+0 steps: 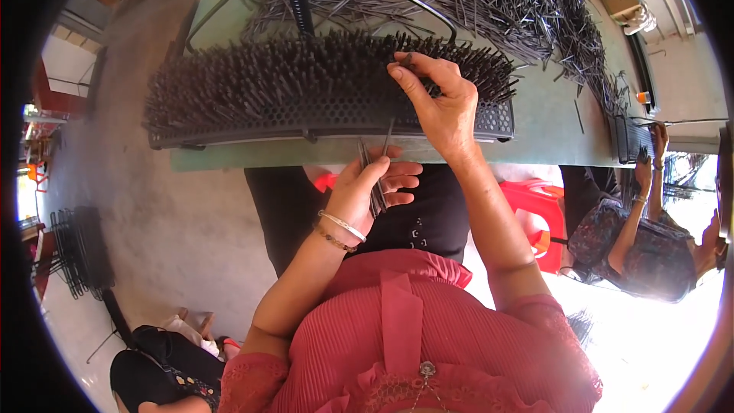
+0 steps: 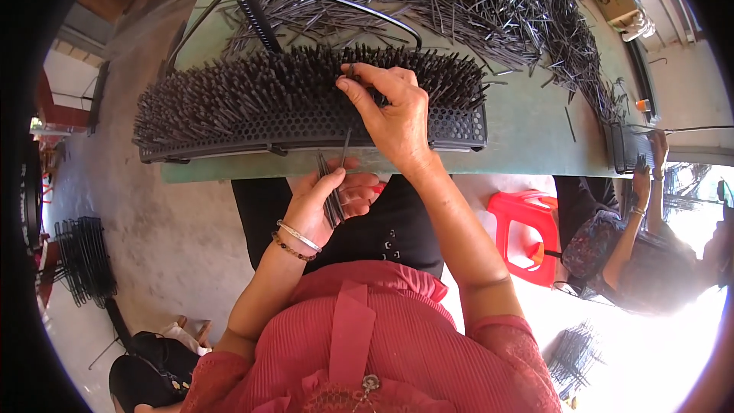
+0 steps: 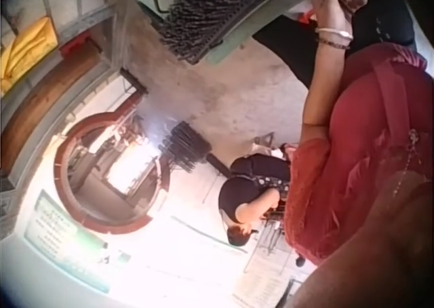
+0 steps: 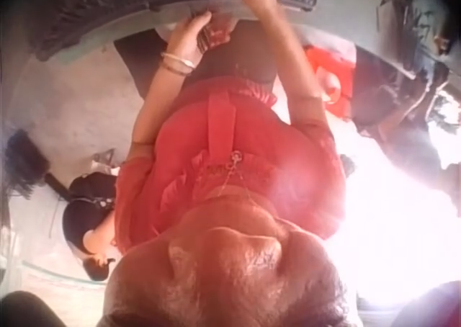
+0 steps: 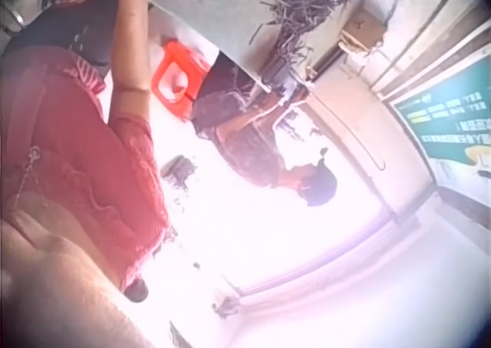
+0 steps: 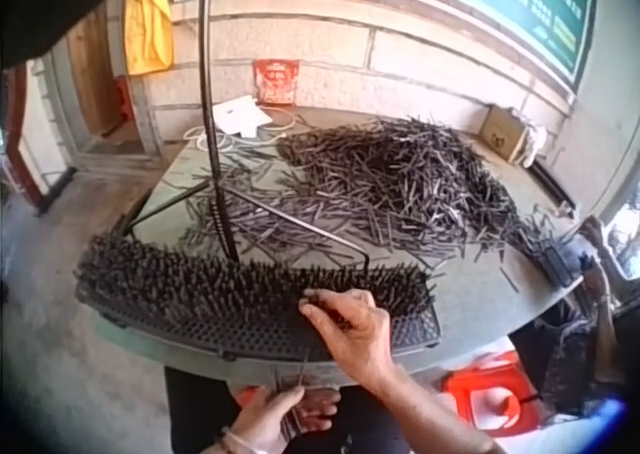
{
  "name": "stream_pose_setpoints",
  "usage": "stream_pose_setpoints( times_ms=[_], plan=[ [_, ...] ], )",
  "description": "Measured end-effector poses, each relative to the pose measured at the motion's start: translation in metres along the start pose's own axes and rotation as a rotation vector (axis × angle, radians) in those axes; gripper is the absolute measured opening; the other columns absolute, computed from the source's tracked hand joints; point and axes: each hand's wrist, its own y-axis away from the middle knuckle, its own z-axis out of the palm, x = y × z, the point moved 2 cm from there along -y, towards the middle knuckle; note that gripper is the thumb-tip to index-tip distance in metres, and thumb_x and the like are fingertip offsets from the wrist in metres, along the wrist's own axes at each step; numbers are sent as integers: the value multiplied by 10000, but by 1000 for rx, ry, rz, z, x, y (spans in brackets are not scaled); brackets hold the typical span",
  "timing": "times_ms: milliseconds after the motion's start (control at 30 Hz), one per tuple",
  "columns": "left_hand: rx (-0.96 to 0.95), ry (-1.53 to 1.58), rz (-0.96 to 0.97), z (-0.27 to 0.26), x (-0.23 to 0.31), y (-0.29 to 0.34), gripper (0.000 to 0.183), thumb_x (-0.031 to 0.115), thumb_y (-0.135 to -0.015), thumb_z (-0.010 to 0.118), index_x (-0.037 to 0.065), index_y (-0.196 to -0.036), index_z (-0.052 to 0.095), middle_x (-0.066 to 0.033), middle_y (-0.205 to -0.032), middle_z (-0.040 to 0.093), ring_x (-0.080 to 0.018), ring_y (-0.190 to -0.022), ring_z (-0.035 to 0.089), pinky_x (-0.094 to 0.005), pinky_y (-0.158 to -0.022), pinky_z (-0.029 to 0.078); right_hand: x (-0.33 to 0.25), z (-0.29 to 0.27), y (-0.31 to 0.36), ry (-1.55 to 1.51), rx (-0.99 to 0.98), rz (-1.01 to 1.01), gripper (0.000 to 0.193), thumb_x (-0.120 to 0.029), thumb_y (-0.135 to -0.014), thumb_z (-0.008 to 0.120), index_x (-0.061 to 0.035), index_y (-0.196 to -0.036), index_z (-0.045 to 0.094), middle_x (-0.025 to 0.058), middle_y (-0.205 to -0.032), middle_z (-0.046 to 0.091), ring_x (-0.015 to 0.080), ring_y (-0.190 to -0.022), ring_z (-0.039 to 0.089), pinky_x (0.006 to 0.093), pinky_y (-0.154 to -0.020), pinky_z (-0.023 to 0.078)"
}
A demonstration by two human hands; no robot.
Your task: Manually inserting bundles of metal wire bristles into the holes of a brush frame.
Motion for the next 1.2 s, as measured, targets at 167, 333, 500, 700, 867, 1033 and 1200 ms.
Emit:
stream_pose_setpoints(
  times_ms=[167, 333, 500, 700, 867, 1033, 1200],
  plan=[
    [7, -11, -4, -3, -2, 0, 258, 188, -941, 450, 12, -1124, 492, -197, -1018, 628, -222, -847, 638, -337, -695, 546, -3, 4, 5, 18, 68, -8, 268, -44, -776, 701, -40, -1040, 653, 48, -887, 700, 116, -839, 585, 249, -834, 412],
    [-8, 2, -6, -5, -4, 1, 265, 184, -940, 446, 7, -1134, 486, -196, -1015, 628, -215, -840, 637, -330, -691, 547, -2, 9, 8, -30, 137, 22, 313, -48, -779, 698, -51, -1084, 629, 30, -884, 703, 106, -834, 577, 246, -836, 405],
    [-17, 13, -5, -6, -3, 1, 265, 184, -941, 442, 6, -1134, 483, -196, -1019, 626, -210, -838, 636, -329, -690, 547, -5, 9, 9, 29, 158, -23, 351, -78, -753, 717, -85, -1090, 617, 30, -849, 697, 145, -735, 560, 285, -821, 363],
    [-39, -6, 1, -7, -3, 1, 265, 194, -944, 445, 10, -1132, 483, -194, -1025, 625, -208, -845, 635, -327, -694, 546, -5, 7, 11, 62, 191, -92, 382, -52, -739, 719, -90, -1104, 615, 9, -837, 689, 134, -723, 568, 286, -815, 362],
    [-39, 8, 4, -10, -6, 1, 263, 198, -944, 451, 15, -1130, 485, -189, -1031, 624, -208, -856, 633, -329, -702, 546, -6, 7, 12, 97, 168, -96, 354, -55, -733, 723, -94, -1072, 634, -13, -829, 677, 124, -738, 579, 293, -805, 367],
    [-45, 19, 1, -9, -8, 1, 257, 196, -946, 450, 17, -1127, 489, -182, -1035, 624, -206, -865, 632, -331, -712, 545, -7, 5, 13, 225, 67, -227, 290, -67, -756, 707, -66, -1040, 647, 11, -903, 682, 145, -838, 592, 307, -844, 369],
    [-37, 23, 2, -8, -7, 1, 251, 198, -950, 445, 15, -1111, 502, -175, -1034, 626, -207, -875, 633, -338, -718, 547, -11, 9, 11, 339, 60, -313, 259, -110, -738, 710, -87, -991, 661, -6, -973, 652, 164, -901, 576, 335, -826, 368]
  ],
)
